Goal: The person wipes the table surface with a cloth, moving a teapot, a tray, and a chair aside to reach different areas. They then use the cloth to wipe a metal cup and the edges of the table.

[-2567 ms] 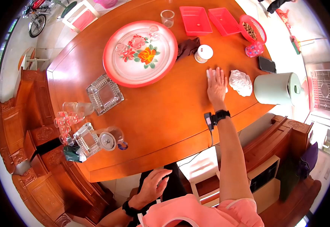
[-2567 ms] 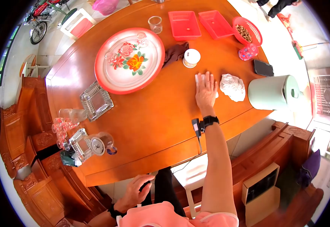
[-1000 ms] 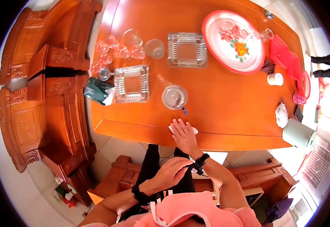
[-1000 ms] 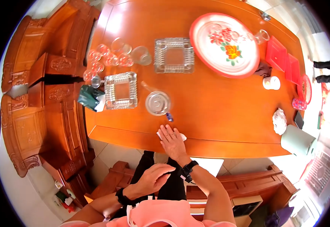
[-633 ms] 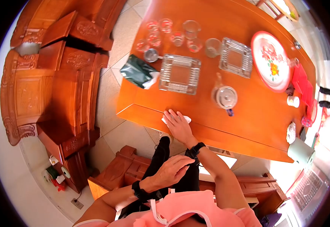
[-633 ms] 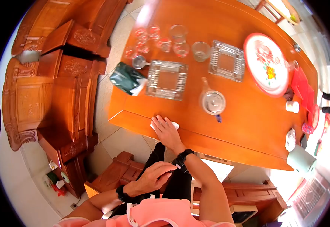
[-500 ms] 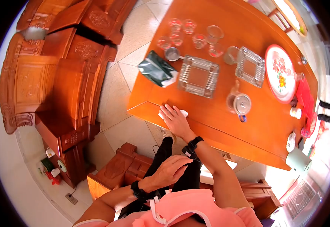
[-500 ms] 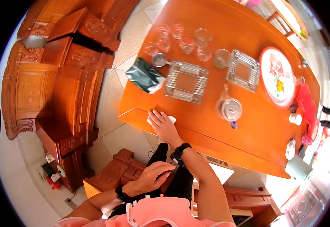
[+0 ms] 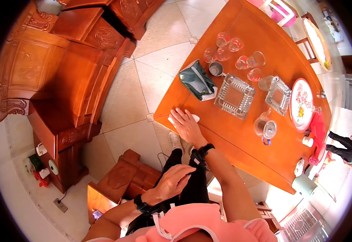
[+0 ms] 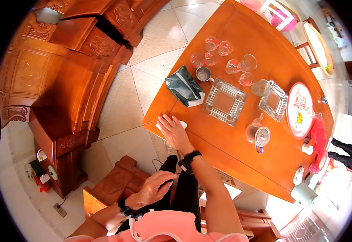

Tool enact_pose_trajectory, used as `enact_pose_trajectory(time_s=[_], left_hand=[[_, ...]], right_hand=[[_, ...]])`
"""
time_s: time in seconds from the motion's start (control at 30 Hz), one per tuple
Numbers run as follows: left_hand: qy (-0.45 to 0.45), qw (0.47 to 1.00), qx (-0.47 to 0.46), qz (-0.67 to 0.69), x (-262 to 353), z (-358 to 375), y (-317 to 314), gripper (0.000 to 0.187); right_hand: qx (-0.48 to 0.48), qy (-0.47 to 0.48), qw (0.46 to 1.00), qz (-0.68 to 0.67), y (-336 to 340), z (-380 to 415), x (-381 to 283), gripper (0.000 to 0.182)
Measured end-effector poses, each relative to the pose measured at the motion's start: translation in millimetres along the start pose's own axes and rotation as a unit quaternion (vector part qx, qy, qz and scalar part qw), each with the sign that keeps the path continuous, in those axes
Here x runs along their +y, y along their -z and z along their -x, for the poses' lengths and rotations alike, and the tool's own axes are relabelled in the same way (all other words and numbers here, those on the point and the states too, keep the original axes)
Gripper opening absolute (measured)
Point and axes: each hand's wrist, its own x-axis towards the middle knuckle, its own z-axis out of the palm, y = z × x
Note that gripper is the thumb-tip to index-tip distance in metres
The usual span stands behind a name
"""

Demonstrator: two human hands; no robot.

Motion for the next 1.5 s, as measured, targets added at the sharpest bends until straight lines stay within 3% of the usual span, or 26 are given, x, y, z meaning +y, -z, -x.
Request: enact_pose_trajectory(time_s=[0.07, 0.2, 0.4, 0.57, 0.73, 0.83, 0.93, 1.27, 1.5], left_hand=[[-0.002, 1.000, 0.000, 0.000, -1.0, -3.9, -2.5, 0.032], [-0.005, 1.000, -0.014, -0.023, -16.8, -12.8, -21.9, 0.029], [-0.017, 0.996, -0.040, -0.074, -45.0, -47.5, -78.6, 0.033], [-0.028, 0.979, -0.059, -0.191, -58.2, -71.8, -148.5, 0.061], [-0.077, 0.936, -0.034, -0.342, -91.0, -85.2, -209.3, 0.061], [-0.027, 0.914, -0.044, -0.403, -111.7, -94.0, -230.6, 0.060], [-0.032, 0.889, -0.069, -0.451, -122.2, -94.5, -249.3, 0.058], [-0.094, 0.886, -0.166, -0.422, -86.5, -109.5, -371.2, 0.057], [-0.206, 0.878, -0.246, -0.356, -53.8, -127.0, -469.7, 0.059]], right_hand=[[0.007, -0.010, 1.000, 0.001, 5.3, 29.8, 1.9, 0.044], [-0.020, -0.125, 0.992, 0.026, 28.5, 80.2, 0.9, 0.043], [-0.009, -0.237, 0.970, 0.045, 49.1, 152.4, 17.8, 0.055], [0.063, -0.336, 0.939, -0.041, 86.1, 213.2, 28.1, 0.062], [0.106, -0.416, 0.903, -0.021, 107.9, 292.1, 38.9, 0.060], [0.076, -0.375, 0.923, -0.029, 104.1, 310.1, 38.5, 0.056], [0.051, -0.311, 0.948, -0.041, 93.4, 308.0, 32.6, 0.053], [0.069, -0.442, 0.894, 0.027, 119.3, 391.0, 48.3, 0.046], [0.104, -0.551, 0.823, 0.090, 144.0, 465.8, 64.8, 0.049]])
